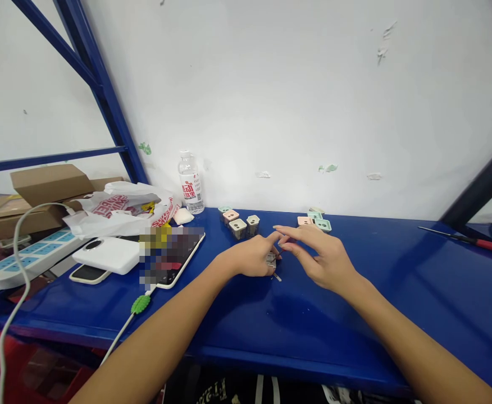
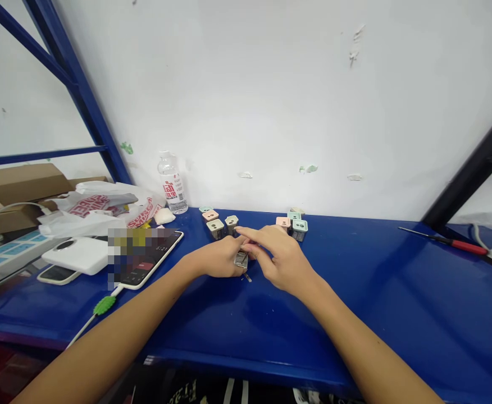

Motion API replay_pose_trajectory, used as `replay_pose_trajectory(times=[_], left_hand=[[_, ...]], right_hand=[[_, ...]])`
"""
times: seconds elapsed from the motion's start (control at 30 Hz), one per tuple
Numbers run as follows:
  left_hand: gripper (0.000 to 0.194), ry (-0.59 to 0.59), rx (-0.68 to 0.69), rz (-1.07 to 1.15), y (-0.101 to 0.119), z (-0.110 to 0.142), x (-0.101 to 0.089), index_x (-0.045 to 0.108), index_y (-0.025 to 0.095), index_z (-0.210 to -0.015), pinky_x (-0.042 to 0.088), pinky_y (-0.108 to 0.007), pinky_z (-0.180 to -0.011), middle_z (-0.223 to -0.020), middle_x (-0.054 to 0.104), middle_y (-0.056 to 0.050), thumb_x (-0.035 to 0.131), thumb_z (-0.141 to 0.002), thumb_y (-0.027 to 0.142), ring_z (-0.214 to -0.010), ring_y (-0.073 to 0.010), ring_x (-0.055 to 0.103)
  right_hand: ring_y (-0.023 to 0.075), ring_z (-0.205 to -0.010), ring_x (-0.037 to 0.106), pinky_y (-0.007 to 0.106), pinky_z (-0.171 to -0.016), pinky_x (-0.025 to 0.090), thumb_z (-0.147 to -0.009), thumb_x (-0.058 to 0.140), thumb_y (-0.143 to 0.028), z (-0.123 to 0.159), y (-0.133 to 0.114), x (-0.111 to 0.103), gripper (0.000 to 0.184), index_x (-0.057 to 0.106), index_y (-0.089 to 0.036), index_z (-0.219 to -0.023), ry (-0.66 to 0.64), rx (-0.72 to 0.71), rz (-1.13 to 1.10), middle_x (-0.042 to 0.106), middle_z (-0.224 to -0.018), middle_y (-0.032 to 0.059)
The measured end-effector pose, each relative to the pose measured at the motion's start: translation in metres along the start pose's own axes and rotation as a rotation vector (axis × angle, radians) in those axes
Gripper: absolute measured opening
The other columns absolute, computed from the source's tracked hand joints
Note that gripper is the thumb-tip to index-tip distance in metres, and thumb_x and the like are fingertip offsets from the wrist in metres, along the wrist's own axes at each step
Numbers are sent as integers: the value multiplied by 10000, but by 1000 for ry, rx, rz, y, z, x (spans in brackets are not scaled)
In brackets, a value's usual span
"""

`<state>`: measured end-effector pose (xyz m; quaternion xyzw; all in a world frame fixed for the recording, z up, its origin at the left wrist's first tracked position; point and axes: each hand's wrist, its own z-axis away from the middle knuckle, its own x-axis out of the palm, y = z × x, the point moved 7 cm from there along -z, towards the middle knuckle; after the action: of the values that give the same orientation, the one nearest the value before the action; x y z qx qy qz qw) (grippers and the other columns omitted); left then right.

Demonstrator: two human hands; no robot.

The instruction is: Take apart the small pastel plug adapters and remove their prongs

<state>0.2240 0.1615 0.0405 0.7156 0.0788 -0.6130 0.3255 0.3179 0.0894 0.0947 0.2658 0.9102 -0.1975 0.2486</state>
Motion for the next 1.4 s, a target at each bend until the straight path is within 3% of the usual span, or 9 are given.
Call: replay_pose_trajectory(times=[0.17, 0.33, 0.53, 0.7, 1.07, 1.4], left_hand=[[495, -11, 35, 21, 1, 0, -1, 425, 176, -1168, 471, -258, -748, -1001, 670, -39, 582, -699, 166, -865, -192, 642], [411, -67, 36, -35, -2, 2, -4, 526, 216, -1114, 446, -232, -722, -989, 666, -10, 553, -711, 134, -868, -167, 620], [266, -103, -30, -68, -11, 5, -9, 639, 209, -952, 433, -229, -698, -927, 678, -6, 610, -688, 193, -810, -162, 614], [122, -142, -36, -51, -11, 7, -9, 670, 192, -810, 418, -216, -642, -822, 692, 5, 612, -716, 244, -715, -137, 606], [202, -136, -19, -37, -7, 5, -6, 722, 207, -862, 430, -212, -687, -854, 699, -4, 676, -722, 345, -761, -146, 619], [219, -42, 49, -45, -4, -2, 1, 722, 220, -917, 432, -220, -766, -935, 664, -17, 665, -762, 363, -835, -152, 607]], right_hand=[[173, -775, 632, 349, -768, 506, -913, 523, -189, 0, 3, -2, 341, 584, -269, -1238, 44, 38, -6, 708, -883, 23], [147, -726, 636, 288, -682, 532, -920, 515, -226, 3, 21, -12, 287, 603, -216, -1193, 173, 224, -131, 669, -854, 32], [156, -713, 634, 273, -639, 522, -922, 502, -266, 4, 24, 7, 279, 612, -200, -1170, -47, 263, -121, 675, -819, 34], [159, -723, 639, 274, -652, 521, -927, 491, -265, 5, 24, 14, 275, 605, -210, -1172, -104, 276, -129, 681, -831, 36], [162, -715, 637, 285, -653, 520, -918, 517, -297, 3, 28, 0, 270, 622, -203, -1148, 3, 300, -77, 685, -820, 35], [163, -716, 651, 288, -666, 540, -914, 535, -315, 4, 31, -9, 266, 627, -209, -1140, 88, 313, -96, 675, -802, 33]])
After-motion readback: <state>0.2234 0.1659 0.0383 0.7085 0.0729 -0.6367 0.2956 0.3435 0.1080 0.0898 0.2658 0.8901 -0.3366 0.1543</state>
